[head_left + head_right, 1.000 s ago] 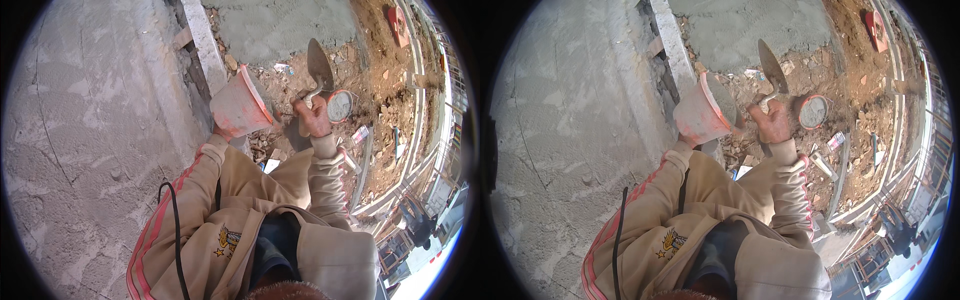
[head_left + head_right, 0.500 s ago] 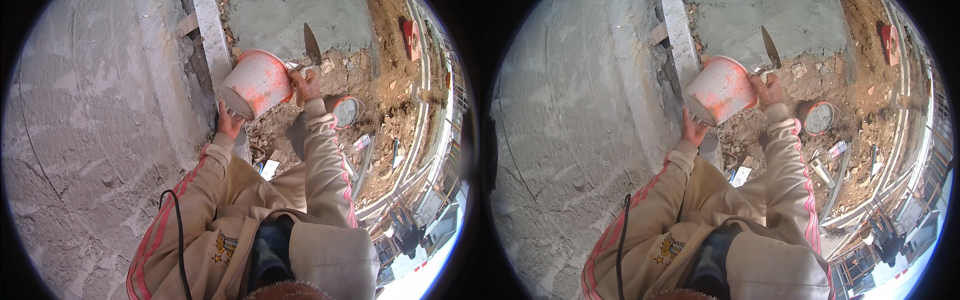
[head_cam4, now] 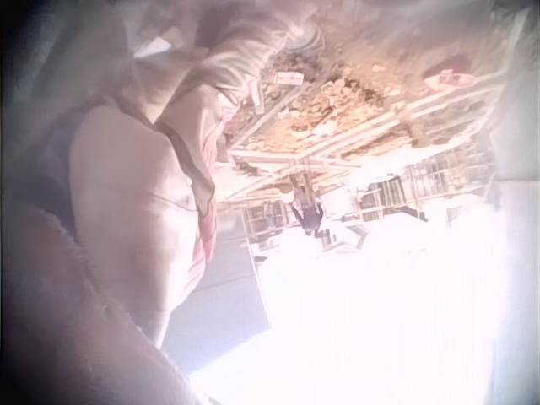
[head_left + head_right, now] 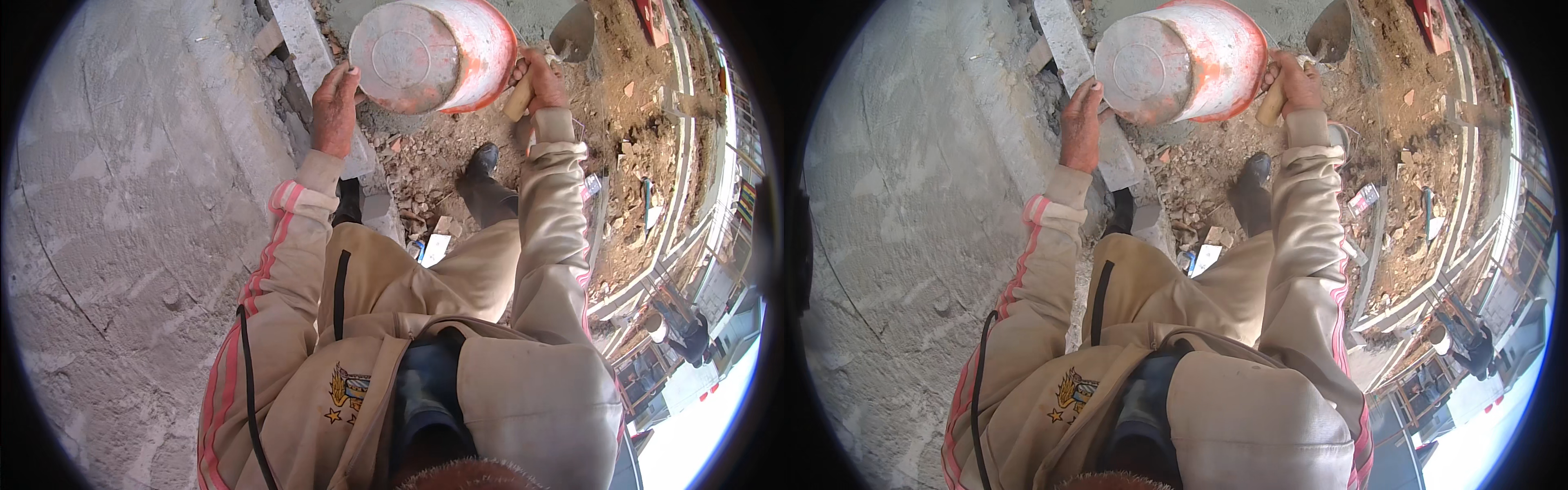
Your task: The person scoops wet cement from a red bucket using a trowel and applies it to a concrete floor surface. They spread and smooth the cement along the edge of a raised concrete border, repeatedly refilling the trowel and working the material into the gaps.
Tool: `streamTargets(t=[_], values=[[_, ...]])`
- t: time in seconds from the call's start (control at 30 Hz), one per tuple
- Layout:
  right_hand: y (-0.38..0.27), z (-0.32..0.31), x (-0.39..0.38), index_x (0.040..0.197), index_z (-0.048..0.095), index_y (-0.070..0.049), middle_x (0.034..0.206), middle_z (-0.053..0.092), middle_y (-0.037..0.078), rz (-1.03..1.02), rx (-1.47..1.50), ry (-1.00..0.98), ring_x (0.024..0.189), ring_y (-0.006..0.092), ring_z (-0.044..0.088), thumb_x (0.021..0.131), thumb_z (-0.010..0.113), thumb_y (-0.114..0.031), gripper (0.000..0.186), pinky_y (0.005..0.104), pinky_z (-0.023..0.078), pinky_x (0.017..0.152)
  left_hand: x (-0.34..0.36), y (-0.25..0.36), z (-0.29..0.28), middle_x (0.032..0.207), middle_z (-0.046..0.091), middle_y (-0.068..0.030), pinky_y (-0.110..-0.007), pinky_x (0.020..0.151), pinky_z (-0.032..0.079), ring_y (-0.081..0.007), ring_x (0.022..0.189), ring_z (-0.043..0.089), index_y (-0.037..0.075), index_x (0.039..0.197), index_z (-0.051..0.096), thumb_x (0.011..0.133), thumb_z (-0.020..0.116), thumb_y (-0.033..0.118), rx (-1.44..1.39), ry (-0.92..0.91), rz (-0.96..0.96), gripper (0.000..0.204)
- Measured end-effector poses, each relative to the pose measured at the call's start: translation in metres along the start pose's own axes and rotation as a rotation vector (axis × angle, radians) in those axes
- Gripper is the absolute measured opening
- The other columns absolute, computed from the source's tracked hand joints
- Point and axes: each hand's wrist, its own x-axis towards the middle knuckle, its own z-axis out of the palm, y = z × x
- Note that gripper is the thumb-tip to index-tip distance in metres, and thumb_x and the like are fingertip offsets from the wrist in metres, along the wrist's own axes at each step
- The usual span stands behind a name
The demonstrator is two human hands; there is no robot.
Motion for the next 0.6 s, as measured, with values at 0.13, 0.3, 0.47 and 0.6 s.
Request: streamTargets(t=[0.13,0.3,0.47,0.6], values=[[-0.004,-0.017,-0.044,0.090,0.060,-0.002,0.066,0.057,0.005,0.100,0.190,0.090,0.054,0.0156,0.054,0.088,0.067,-0.012,0.012,0.0323,0.046,0.048,-0.020,0.015,0.010,0.129,0.059,-0.0145,-0.036,0.101,0.046,-0.0222,0.119,0.057,-0.004,0.136,0.053,0.101,0.058,0.029,0.129,-0.042,0.276,0.048],[0.152,-0.042,0.026,0.085,0.056,-0.005,0.065,0.055,0.005,0.091,0.053,0.381,0.052,0.0176,0.054,0.084,0.072,-0.019,0.021,0.0343,0.046,0.048,0.046,-0.084,0.027,0.129,0.061,-0.0176,-0.033,0.100,0.045,-0.0219,0.121,0.056,-0.004,0.134,0.057,0.101,0.057,0.027,0.246,0.047,0.051,0.045],[0.121,-0.029,0.022,0.087,0.056,-0.005,0.065,0.054,0.006,0.164,0.306,0.270,0.051,0.0187,0.055,0.083,0.073,-0.017,0.022,0.0352,0.045,0.044,0.060,-0.042,0.040,0.130,0.061,-0.0184,-0.034,0.102,0.045,-0.0249,0.123,0.057,-0.003,0.136,0.056,0.100,0.058,0.034,0.242,-0.081,0.092,0.052],[0.020,-0.077,0.013,0.088,0.052,-0.006,0.066,0.053,0.005,0.054,0.441,0.154,0.052,0.0170,0.052,0.089,0.067,-0.018,0.019,0.0341,0.047,0.045,0.059,0.055,0.122,0.132,0.059,-0.0177,-0.039,0.101,0.047,-0.0274,0.123,0.057,0.002,0.136,0.058,0.097,0.061,0.041,0.363,-0.228,0.482,0.055]])
